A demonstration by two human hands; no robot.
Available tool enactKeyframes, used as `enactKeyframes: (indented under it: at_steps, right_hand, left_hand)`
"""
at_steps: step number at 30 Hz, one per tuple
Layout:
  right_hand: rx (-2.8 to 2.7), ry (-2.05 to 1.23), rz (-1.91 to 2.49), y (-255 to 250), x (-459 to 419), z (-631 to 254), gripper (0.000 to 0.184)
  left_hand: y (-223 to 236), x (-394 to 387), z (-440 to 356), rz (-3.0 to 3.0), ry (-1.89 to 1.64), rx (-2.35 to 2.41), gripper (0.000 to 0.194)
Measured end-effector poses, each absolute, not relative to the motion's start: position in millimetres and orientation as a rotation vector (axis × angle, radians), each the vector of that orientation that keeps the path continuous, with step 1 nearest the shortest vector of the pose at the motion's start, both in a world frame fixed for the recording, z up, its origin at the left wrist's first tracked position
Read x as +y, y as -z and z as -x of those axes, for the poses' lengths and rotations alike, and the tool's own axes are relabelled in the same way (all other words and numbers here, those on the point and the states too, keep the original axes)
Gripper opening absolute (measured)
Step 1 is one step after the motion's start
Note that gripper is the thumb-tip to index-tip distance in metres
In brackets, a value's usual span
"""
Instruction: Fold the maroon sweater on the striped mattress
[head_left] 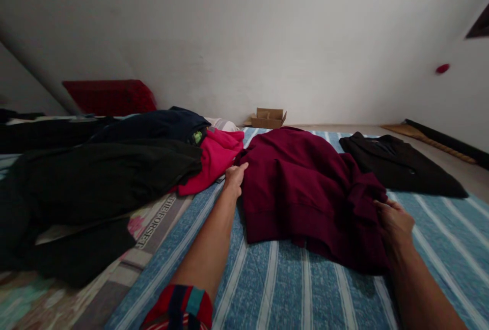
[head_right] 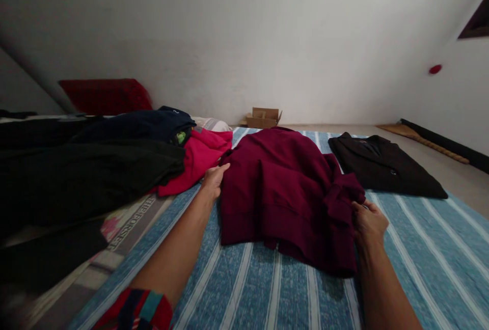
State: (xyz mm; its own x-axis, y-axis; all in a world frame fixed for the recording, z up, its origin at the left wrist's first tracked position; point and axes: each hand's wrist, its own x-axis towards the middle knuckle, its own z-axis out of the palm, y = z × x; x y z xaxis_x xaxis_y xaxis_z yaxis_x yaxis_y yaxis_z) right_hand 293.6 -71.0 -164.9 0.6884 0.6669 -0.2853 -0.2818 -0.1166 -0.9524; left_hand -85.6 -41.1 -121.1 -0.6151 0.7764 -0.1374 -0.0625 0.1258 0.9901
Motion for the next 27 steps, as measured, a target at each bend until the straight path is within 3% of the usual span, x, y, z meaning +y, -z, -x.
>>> enactKeyframes:
  at_steps: [5, 10, 14, 15, 18, 21, 27]
  right_hand:
    - [-0.525, -0.730, 1.744, 163.9, -73.3, -299.9, 0.036]
    - [-1.047, -0.135, 2.025, 143.1, -79.6, -288.8, 0.048]
    - [-1.503, 0.180, 1.727, 120.3, -112.1, -245.7, 0.025]
    - [-1.603, 0.121, 1.601, 117.2, -123.9, -230.9, 0.022]
    - [-1.761, -0.458, 1.138, 116.6, -159.9, -183.6, 0.016]
    - [-1.737, -0.882, 0.974, 123.4, -184.4, -144.5, 0.016]
    - [-1.605, -1.110, 0.963, 132.5, -188.0, -112.7, 0.015]
  left_hand:
    - [113.1, -95.7, 84.6, -0.819, -1.143, 1.603, 0.034]
    - [108.7, -132.9, 80.7, -1.089, -0.676, 1.560, 0.035]
    - [104.5, -144.5, 75.2, -1.160, -0.610, 1.450, 0.038]
    - [103.4, -146.9, 74.5, -1.169, -0.596, 1.400, 0.040]
    - [100.6, -153.0, 73.8, -1.208, -0.571, 1.258, 0.046]
    - [99.3, -155.9, 74.1, -1.239, -0.611, 1.196, 0.046]
    - [101.2, -157.2, 71.6, -1.241, -0.722, 1.116, 0.034]
